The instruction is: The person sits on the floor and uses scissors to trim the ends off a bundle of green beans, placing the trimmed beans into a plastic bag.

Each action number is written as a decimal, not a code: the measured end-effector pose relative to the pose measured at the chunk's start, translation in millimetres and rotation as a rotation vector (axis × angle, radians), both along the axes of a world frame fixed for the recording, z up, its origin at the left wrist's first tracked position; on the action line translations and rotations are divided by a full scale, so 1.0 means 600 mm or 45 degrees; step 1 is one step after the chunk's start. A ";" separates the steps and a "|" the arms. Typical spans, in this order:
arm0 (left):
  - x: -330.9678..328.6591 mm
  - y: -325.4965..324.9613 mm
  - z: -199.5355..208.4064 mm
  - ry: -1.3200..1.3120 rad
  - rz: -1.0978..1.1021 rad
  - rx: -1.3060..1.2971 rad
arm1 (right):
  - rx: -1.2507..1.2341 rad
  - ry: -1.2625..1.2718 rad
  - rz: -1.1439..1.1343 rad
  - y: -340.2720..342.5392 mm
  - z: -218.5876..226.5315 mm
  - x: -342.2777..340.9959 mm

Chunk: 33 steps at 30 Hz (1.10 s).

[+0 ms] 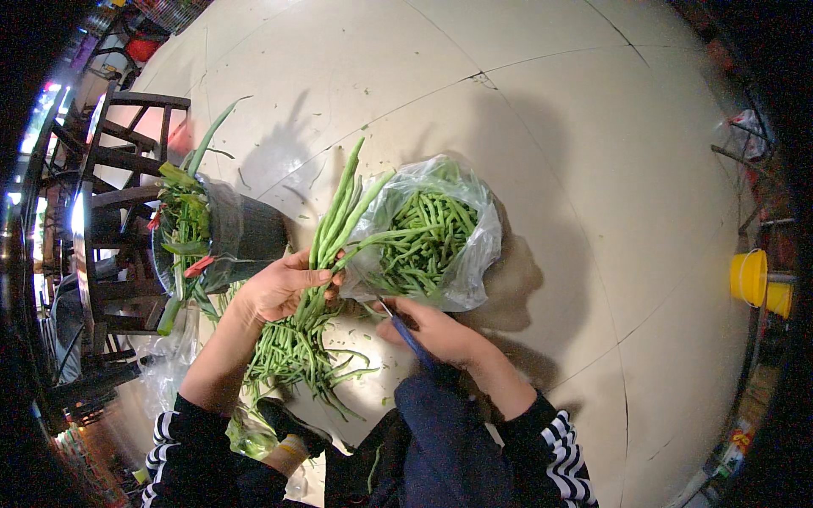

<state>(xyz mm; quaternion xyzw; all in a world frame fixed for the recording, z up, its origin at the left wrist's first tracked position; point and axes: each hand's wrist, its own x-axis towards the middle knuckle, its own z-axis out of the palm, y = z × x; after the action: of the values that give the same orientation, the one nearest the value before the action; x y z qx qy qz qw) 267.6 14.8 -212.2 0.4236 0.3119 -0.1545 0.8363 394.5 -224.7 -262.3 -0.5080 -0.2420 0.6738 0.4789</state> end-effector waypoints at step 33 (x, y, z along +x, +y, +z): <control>0.141 -0.074 -0.089 0.206 -0.325 0.929 | -0.533 -0.119 -0.532 -0.078 -0.072 -0.009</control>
<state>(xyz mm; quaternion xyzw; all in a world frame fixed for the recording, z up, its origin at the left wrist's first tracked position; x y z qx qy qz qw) 352.0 -29.7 -265.4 0.7148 0.3561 -0.1692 0.5775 389.2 -271.4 -305.5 -0.6649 -0.0096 0.5718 0.4804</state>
